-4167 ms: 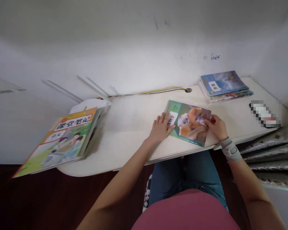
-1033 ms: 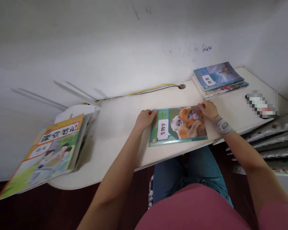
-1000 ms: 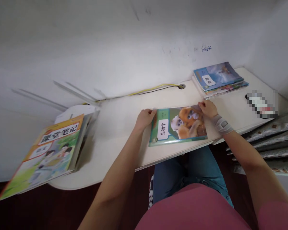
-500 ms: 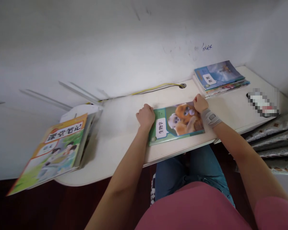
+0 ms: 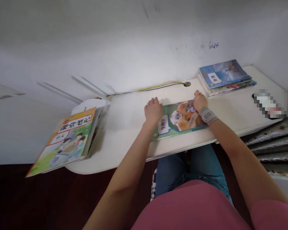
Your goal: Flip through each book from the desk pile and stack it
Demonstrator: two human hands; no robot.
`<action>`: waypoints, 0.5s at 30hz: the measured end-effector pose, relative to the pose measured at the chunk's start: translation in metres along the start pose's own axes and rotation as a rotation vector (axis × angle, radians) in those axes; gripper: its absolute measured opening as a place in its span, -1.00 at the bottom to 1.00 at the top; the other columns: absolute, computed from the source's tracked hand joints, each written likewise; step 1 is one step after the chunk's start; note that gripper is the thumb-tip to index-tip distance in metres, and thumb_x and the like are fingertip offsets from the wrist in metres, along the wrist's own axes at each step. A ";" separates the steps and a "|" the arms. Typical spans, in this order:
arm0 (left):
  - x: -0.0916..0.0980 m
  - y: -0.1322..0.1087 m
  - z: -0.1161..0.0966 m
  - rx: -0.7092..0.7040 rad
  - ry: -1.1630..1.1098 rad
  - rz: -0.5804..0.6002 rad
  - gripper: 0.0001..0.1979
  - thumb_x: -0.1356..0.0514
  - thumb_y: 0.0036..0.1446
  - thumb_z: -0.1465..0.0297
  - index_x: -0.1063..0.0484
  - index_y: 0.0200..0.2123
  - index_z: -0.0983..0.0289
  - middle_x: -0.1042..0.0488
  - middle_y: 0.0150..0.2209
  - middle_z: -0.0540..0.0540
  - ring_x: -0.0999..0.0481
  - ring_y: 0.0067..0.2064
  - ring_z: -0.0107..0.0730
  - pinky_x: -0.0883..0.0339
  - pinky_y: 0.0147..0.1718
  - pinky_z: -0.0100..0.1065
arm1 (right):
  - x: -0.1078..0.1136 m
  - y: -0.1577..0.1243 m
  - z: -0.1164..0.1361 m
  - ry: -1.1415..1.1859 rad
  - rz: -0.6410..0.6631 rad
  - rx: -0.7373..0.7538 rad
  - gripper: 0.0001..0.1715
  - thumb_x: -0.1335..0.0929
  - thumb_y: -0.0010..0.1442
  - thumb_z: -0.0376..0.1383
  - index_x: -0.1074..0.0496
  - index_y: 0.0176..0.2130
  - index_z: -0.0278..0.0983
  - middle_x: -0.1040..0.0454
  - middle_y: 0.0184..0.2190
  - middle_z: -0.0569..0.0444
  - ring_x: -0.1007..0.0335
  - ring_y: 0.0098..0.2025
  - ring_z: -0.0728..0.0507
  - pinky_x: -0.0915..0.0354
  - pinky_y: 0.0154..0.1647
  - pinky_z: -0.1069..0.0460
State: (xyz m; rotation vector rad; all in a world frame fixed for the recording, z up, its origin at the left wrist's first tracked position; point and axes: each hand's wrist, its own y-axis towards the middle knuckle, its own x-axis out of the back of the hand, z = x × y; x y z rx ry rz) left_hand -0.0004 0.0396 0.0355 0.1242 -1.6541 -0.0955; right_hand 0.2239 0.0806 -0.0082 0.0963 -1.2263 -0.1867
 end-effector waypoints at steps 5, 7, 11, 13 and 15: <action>-0.023 -0.031 -0.039 -0.117 -0.033 0.110 -0.36 0.28 0.32 0.14 -0.07 0.31 0.37 -0.04 0.34 0.33 0.02 0.36 0.10 0.06 0.23 0.13 | 0.011 0.006 -0.007 -0.022 0.058 0.016 -0.61 -0.09 0.25 -0.43 -0.24 0.03 -0.39 -0.49 -0.10 -0.24 -0.40 -0.06 -0.29 -0.20 -0.11 -0.06; -0.035 -0.035 -0.042 -0.122 -0.033 0.132 -0.37 0.28 0.31 0.14 -0.02 0.33 0.31 0.02 0.37 0.30 0.07 0.37 0.12 0.12 0.24 0.17 | 0.021 0.006 -0.008 -0.031 0.099 0.024 -0.58 -0.10 0.23 -0.45 -0.25 0.05 -0.41 -0.49 -0.09 -0.25 -0.40 -0.06 -0.30 -0.21 -0.10 -0.08; -0.042 -0.032 -0.037 -0.109 -0.044 0.136 -0.37 0.28 0.30 0.15 0.02 0.35 0.28 0.06 0.38 0.27 0.11 0.37 0.13 0.17 0.25 0.18 | 0.029 -0.021 0.020 -0.066 0.044 0.207 -0.52 -0.12 0.24 -0.41 -0.25 0.11 -0.51 -0.25 0.19 -0.35 -0.20 0.19 -0.33 -0.13 0.11 -0.12; -0.041 -0.031 -0.035 -0.124 -0.040 0.154 -0.38 0.24 0.30 0.17 0.06 0.36 0.28 0.09 0.38 0.26 0.13 0.38 0.13 0.17 0.25 0.17 | 0.021 -0.048 0.045 -0.058 0.065 0.399 -0.47 -0.09 0.32 -0.27 -0.25 0.15 -0.50 -0.17 0.26 -0.31 -0.07 0.29 -0.30 -0.03 0.22 -0.15; -0.039 -0.031 -0.033 -0.158 -0.029 0.175 -0.36 0.17 0.28 0.18 0.11 0.37 0.27 0.12 0.39 0.24 0.15 0.38 0.12 0.17 0.26 0.15 | 0.009 -0.072 0.065 -0.032 0.153 0.536 -0.33 -0.05 0.36 -0.11 -0.13 0.26 -0.49 -0.08 0.32 -0.24 0.01 0.33 -0.25 0.04 0.28 -0.12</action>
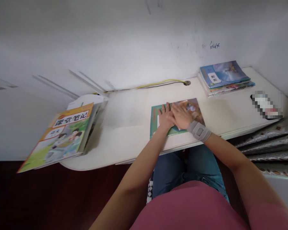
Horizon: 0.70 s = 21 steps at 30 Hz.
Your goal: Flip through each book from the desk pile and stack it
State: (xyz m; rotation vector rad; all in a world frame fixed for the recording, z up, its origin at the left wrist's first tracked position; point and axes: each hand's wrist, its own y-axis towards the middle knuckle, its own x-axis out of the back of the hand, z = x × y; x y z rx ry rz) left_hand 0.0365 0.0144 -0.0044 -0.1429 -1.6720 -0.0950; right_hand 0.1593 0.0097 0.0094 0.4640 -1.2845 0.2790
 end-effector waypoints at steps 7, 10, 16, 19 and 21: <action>0.004 -0.004 0.028 0.073 -0.050 -0.029 -0.40 0.27 0.31 0.18 0.00 0.35 0.20 0.03 0.38 0.08 0.09 0.38 0.03 0.13 0.27 0.11 | -0.005 -0.028 -0.035 -0.121 0.030 -0.122 -0.26 -0.09 0.33 -0.04 -0.11 0.29 -0.45 -0.05 0.33 -0.25 0.08 0.35 -0.36 0.06 0.28 -0.25; 0.005 -0.005 0.041 0.156 -0.070 -0.013 -0.38 0.27 0.29 0.13 0.02 0.35 0.20 0.08 0.39 0.10 0.14 0.38 0.10 0.13 0.26 0.14 | 0.005 -0.034 -0.060 -0.188 0.029 -0.211 -0.31 -0.09 0.34 -0.11 -0.11 0.29 -0.48 -0.04 0.33 -0.29 0.02 0.33 -0.39 0.01 0.24 -0.29; 0.005 -0.007 0.041 0.150 -0.061 -0.044 -0.36 0.29 0.29 0.15 0.02 0.35 0.29 0.07 0.39 0.19 0.16 0.38 0.16 0.22 0.27 0.15 | 0.001 -0.002 -0.022 -0.230 0.022 -0.138 -0.36 -0.11 0.33 -0.14 -0.22 0.22 -0.48 -0.11 0.30 -0.28 0.06 0.34 -0.39 0.15 0.28 -0.35; 0.005 -0.007 0.041 0.144 -0.071 -0.020 -0.36 0.30 0.29 0.15 0.03 0.35 0.27 0.09 0.39 0.16 0.18 0.38 0.15 0.22 0.27 0.16 | -0.015 0.024 0.010 -0.085 0.057 0.038 -0.29 -0.02 0.36 -0.07 -0.12 0.28 -0.45 -0.09 0.32 -0.21 0.05 0.35 -0.29 0.06 0.29 -0.26; 0.005 -0.007 0.043 0.140 -0.077 -0.001 -0.36 0.31 0.29 0.14 0.05 0.36 0.24 0.10 0.40 0.13 0.19 0.38 0.13 0.20 0.27 0.15 | -0.025 0.036 0.018 -0.046 0.070 0.081 -0.25 0.00 0.35 -0.02 -0.11 0.29 -0.44 -0.08 0.32 -0.18 0.07 0.36 -0.28 0.09 0.31 -0.25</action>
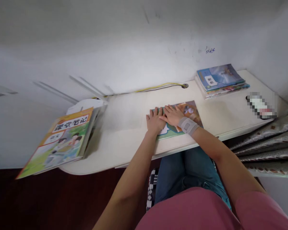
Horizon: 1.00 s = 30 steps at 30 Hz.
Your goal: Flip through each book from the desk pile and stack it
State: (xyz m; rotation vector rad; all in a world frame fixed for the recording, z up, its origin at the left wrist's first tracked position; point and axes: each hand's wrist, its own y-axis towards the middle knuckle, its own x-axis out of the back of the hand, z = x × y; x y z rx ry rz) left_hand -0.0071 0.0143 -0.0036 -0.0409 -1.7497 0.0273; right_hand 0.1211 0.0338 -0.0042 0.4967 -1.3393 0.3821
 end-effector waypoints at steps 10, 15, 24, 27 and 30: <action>0.000 0.004 0.018 -0.044 -0.029 -0.064 -0.41 0.23 0.30 0.18 -0.07 0.32 0.24 -0.07 0.35 0.12 0.02 0.36 0.02 0.10 0.26 0.12 | 0.008 -0.026 -0.078 -0.046 0.010 -0.155 -0.25 -0.07 0.34 -0.05 -0.10 0.28 -0.53 -0.08 0.32 -0.22 0.06 0.36 -0.29 0.09 0.32 -0.19; -0.002 0.004 0.021 0.085 -0.119 -0.163 -0.41 0.09 0.26 0.26 -0.11 0.26 0.52 -0.08 0.32 0.42 -0.04 0.33 0.11 0.09 0.26 0.03 | 0.012 -0.030 -0.085 -0.077 -0.035 -0.147 -0.35 -0.09 0.34 -0.16 -0.19 0.23 -0.54 -0.20 0.27 -0.22 -0.07 0.30 -0.27 0.04 0.28 -0.12; 0.008 0.022 0.049 0.222 -0.930 -0.329 -0.46 -0.14 0.12 0.31 -0.19 0.18 0.25 -0.47 -0.11 0.18 -0.51 -0.15 -0.25 -0.40 -0.16 -0.23 | 0.017 -0.025 -0.090 -0.070 -0.089 -0.086 -0.50 -0.14 0.32 -0.19 -0.37 0.08 -0.41 -0.41 0.00 -0.20 -0.26 0.04 -0.26 -0.13 0.09 -0.09; 0.022 0.038 0.060 0.105 -1.057 -0.122 -0.31 -0.22 0.01 0.32 -0.16 0.23 0.25 -0.43 -0.41 -0.01 -0.48 -0.38 -0.39 -0.37 -0.32 -0.34 | 0.015 -0.025 -0.092 -0.054 -0.129 -0.080 -0.52 -0.16 0.32 -0.19 -0.38 0.07 -0.39 -0.40 -0.06 -0.19 -0.25 -0.02 -0.26 -0.14 0.06 -0.10; 0.034 0.054 0.072 -0.038 -1.040 0.075 -0.20 -0.27 -0.08 0.36 -0.15 0.27 0.25 -0.33 -0.58 -0.13 -0.42 -0.46 -0.43 -0.33 -0.36 -0.37 | 0.013 -0.025 -0.092 -0.036 -0.153 -0.073 -0.51 -0.17 0.31 -0.19 -0.37 0.08 -0.40 -0.40 -0.07 -0.18 -0.24 -0.02 -0.26 -0.13 0.05 -0.09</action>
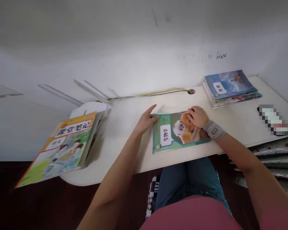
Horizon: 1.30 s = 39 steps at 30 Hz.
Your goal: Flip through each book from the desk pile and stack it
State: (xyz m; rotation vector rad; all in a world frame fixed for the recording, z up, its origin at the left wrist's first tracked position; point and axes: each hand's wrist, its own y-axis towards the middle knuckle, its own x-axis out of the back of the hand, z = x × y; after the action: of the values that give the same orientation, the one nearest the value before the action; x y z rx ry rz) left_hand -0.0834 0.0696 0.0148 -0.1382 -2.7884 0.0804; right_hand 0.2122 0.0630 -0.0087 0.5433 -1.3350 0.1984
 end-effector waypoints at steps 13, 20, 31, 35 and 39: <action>0.013 0.004 0.005 0.153 -0.325 0.087 -0.63 -0.42 -0.27 0.31 -0.52 -0.32 0.33 -0.54 -0.43 0.03 -0.45 -0.43 -0.46 -0.33 -0.38 -0.38 | 0.016 0.002 -0.032 0.262 -0.095 0.023 -0.67 -0.23 0.26 -0.20 -0.49 -0.18 -0.31 -0.46 -0.27 -0.10 -0.32 -0.16 -0.21 -0.20 -0.07 -0.11; 0.019 -0.004 -0.003 0.149 -0.106 0.008 -0.71 -0.35 -0.16 0.20 -0.53 -0.42 0.30 -0.50 -0.52 0.03 -0.42 -0.48 -0.43 -0.33 -0.42 -0.34 | 0.043 -0.001 -0.046 0.695 0.034 -0.187 -0.63 -0.30 0.15 -0.02 -0.44 -0.43 -0.26 -0.40 -0.51 0.11 -0.28 -0.42 -0.07 -0.21 -0.36 0.01; 0.012 -0.005 -0.003 0.241 -0.140 -0.012 -0.64 -0.29 -0.13 0.09 -0.34 -0.60 0.27 -0.32 -0.64 -0.02 -0.29 -0.58 -0.48 -0.20 -0.55 -0.38 | 0.030 0.003 -0.037 1.009 -0.044 -0.579 -0.50 -0.38 -0.04 0.12 -0.32 -0.61 -0.22 -0.24 -0.69 0.21 -0.12 -0.60 0.00 -0.07 -0.56 0.05; 0.005 -0.003 -0.001 0.226 0.396 -0.097 -0.61 -0.18 0.02 0.11 -0.24 -0.68 0.23 -0.23 -0.69 -0.01 -0.25 -0.57 -0.41 -0.10 -0.55 -0.36 | 0.022 0.006 -0.037 0.469 -0.062 -0.518 -0.45 -0.32 0.09 0.05 -0.19 -0.71 -0.21 -0.19 -0.73 0.17 -0.11 -0.60 -0.02 -0.01 -0.54 0.03; -0.001 -0.002 -0.003 0.221 0.781 -0.112 -0.58 -0.09 0.10 0.12 -0.23 -0.70 0.21 -0.32 -0.63 0.09 -0.38 -0.46 -0.23 -0.16 -0.47 -0.28 | 0.015 0.008 -0.033 0.104 0.010 -0.508 -0.52 -0.24 0.20 -0.03 -0.35 -0.60 -0.23 -0.42 -0.59 0.02 -0.29 -0.49 -0.11 -0.09 -0.47 0.00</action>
State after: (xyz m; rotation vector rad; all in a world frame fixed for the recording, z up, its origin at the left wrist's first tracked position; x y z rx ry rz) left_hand -0.0816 0.0674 0.0179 0.0394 -1.9875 0.2468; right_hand 0.2414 0.0832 0.0031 0.0950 -1.2276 -0.1049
